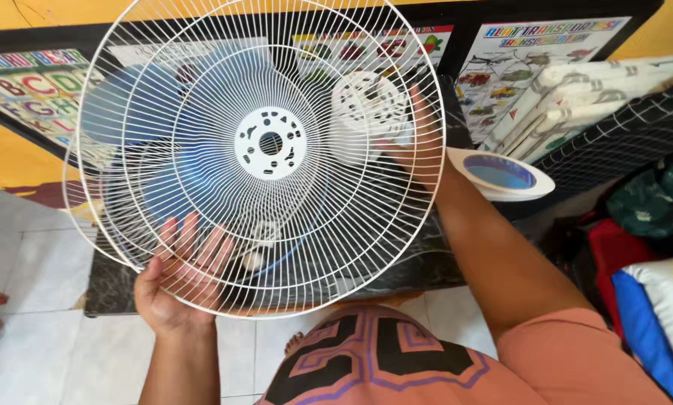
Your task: The person disassembles a table fan by removing the front grille, unscrewing the blade nut, detaching the fan blades, and then removing the rear grille. The components are placed on the table.
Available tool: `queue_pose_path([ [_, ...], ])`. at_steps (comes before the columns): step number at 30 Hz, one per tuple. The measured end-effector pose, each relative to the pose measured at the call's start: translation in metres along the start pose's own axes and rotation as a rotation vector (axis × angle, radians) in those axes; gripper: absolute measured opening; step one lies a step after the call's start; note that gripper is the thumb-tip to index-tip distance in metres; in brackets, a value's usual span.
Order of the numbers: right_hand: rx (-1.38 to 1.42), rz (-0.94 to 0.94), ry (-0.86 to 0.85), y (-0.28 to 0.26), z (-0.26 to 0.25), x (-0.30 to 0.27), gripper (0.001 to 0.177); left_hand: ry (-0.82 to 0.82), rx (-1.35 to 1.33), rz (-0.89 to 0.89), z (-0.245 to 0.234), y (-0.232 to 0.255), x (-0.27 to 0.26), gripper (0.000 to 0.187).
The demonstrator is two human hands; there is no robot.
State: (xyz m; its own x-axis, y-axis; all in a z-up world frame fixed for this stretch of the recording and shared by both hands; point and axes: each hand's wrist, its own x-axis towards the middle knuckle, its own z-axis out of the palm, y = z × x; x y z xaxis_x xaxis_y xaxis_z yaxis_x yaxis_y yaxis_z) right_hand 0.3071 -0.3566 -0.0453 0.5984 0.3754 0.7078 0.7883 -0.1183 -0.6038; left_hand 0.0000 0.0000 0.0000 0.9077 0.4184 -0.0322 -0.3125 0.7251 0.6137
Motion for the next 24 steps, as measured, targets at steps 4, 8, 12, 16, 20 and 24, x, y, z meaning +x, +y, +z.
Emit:
queue_pose_path([
  [4,0.197,0.066,-0.077,0.019,0.001,0.005,0.109,0.083,-0.002,0.026,0.007,-0.017,-0.015,0.067],
  [8,0.345,0.146,-0.099,0.032,0.007,0.002,0.105,0.078,-0.029,0.052,0.013,-0.026,-0.026,0.065],
  [12,0.357,0.172,-0.097,0.035,0.001,-0.005,0.102,0.061,-0.022,0.048,0.020,-0.032,-0.025,0.066],
  [16,0.366,0.207,-0.081,0.031,0.000,-0.015,0.099,0.029,-0.008,0.031,0.028,-0.028,-0.017,0.069],
  [20,0.352,0.224,-0.050,0.024,-0.004,-0.019,0.097,-0.045,0.024,-0.008,0.039,-0.018,-0.003,0.072],
  [24,0.352,0.262,-0.028,0.015,-0.005,-0.032,0.094,-0.080,0.045,-0.047,0.046,-0.010,0.010,0.071],
])
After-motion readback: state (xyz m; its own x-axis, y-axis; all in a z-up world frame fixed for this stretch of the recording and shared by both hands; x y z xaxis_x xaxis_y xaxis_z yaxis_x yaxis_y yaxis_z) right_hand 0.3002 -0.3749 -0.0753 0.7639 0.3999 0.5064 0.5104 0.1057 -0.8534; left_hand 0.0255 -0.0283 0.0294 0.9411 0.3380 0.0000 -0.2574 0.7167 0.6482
